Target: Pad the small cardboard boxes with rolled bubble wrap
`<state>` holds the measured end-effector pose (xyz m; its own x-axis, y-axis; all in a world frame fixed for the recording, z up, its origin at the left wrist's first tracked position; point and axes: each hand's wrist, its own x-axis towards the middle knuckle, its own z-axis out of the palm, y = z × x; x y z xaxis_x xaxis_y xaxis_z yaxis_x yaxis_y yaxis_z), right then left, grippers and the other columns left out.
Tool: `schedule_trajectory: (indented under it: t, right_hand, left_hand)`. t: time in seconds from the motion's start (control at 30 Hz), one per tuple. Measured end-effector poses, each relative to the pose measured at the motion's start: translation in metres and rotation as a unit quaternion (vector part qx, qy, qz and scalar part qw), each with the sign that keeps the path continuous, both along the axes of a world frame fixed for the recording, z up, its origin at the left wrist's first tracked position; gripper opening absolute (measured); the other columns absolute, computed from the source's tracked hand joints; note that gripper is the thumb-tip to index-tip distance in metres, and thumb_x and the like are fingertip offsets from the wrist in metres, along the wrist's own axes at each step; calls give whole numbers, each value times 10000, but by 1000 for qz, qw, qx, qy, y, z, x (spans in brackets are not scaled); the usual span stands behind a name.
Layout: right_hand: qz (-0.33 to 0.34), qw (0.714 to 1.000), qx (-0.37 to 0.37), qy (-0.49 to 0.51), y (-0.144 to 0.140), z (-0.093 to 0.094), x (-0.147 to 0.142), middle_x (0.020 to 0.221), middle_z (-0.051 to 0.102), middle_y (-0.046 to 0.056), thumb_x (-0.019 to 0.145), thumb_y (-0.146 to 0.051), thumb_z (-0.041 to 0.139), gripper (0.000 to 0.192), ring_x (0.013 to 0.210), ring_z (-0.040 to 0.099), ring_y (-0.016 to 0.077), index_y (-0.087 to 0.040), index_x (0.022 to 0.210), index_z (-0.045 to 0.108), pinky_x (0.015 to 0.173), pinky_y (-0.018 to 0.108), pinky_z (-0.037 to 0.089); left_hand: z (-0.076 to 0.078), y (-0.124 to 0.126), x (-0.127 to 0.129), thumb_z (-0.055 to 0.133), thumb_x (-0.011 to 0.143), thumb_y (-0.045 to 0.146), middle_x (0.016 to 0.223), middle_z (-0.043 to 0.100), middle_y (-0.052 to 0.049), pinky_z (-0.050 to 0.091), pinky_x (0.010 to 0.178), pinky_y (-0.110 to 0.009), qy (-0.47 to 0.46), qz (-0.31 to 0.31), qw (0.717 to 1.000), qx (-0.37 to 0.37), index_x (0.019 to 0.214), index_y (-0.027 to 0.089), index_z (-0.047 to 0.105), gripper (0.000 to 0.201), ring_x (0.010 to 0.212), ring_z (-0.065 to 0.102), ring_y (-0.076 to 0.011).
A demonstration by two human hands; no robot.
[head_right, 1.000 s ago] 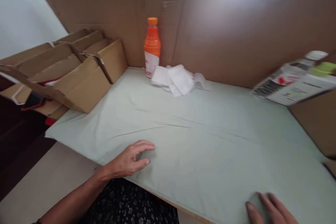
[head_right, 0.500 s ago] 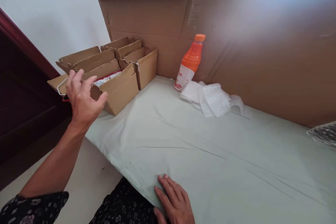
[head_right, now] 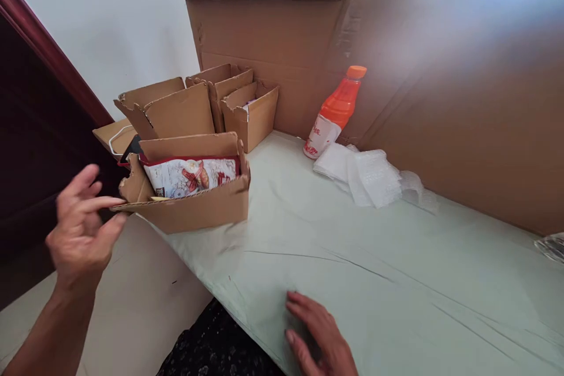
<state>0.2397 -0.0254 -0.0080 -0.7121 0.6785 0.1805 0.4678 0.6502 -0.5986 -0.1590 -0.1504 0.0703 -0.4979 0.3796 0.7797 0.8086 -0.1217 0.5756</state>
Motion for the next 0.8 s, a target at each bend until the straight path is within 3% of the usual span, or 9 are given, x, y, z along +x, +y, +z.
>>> schedule_trajectory:
  t: [0.1, 0.2, 0.33, 0.43, 0.57, 0.7, 0.8]
  right_hand:
    - [-49, 997, -52, -3, 27, 21, -24, 1353, 685, 81, 962, -445, 583, 429, 1114, 723, 270, -321, 1369, 632, 789, 352, 657]
    - [-21, 997, -67, 24, 45, 32, -70, 1454, 603, 118, 939, -468, 608, 592, 1204, 670, 288, -290, 1491, 491, 823, 395, 648]
    - [52, 994, -51, 79, 46, 25, -132, 1534, 504, 156, 908, -391, 648, 782, 1337, 566, 309, -253, 1592, 295, 960, 475, 600]
    - [66, 991, -2, 116, 38, 15, -149, 1528, 500, 159, 909, -332, 638, 811, 1345, 552, 314, -248, 1607, 235, 1035, 504, 554]
    - [13, 988, 69, 137, 32, 6, -124, 1476, 545, 150, 928, -335, 610, 722, 1311, 579, 321, -241, 1574, 302, 1040, 486, 550]
    - [-79, 985, 106, 115, 31, 7, -75, 1393, 610, 151, 959, -411, 584, 670, 1281, 603, 326, -222, 1556, 346, 1031, 471, 553]
    - [-123, 981, 113, 103, 28, 11, -38, 1385, 617, 145, 983, -448, 546, 631, 1256, 622, 309, -229, 1545, 362, 1021, 444, 560]
  left_hand:
    - [-38, -23, -6, 824, 745, 218, 1608, 415, -51, 305, 1250, -538, -116, -39, 991, 57, 1417, 322, 535, 740, 1495, 380, -328]
    - [-69, -21, -9, 862, 724, 318, 1599, 418, -115, 323, 1232, -532, -256, -92, 962, 3, 1530, 300, 389, 935, 1497, 375, -339]
    - [-76, -2, -4, 830, 757, 434, 1500, 520, -161, 413, 1173, -494, -369, -146, 915, -76, 1506, 223, 421, 878, 1412, 490, -351]
    - [-70, 7, 9, 824, 758, 448, 1455, 564, -158, 401, 1189, -471, -369, -136, 915, -91, 1484, 199, 453, 852, 1408, 501, -344]
    - [-75, 13, 37, 829, 724, 512, 1416, 603, -174, 384, 1205, -497, -390, -129, 904, -115, 1491, 189, 455, 913, 1406, 509, -364]
    - [-82, 26, 70, 816, 718, 556, 1354, 645, -194, 444, 1160, -519, -422, -180, 868, -191, 1492, 163, 468, 935, 1344, 567, -392]
    - [-84, 38, 90, 803, 760, 506, 1358, 653, -155, 419, 1191, -474, -406, -218, 864, -201, 1493, 194, 475, 861, 1386, 536, -354]
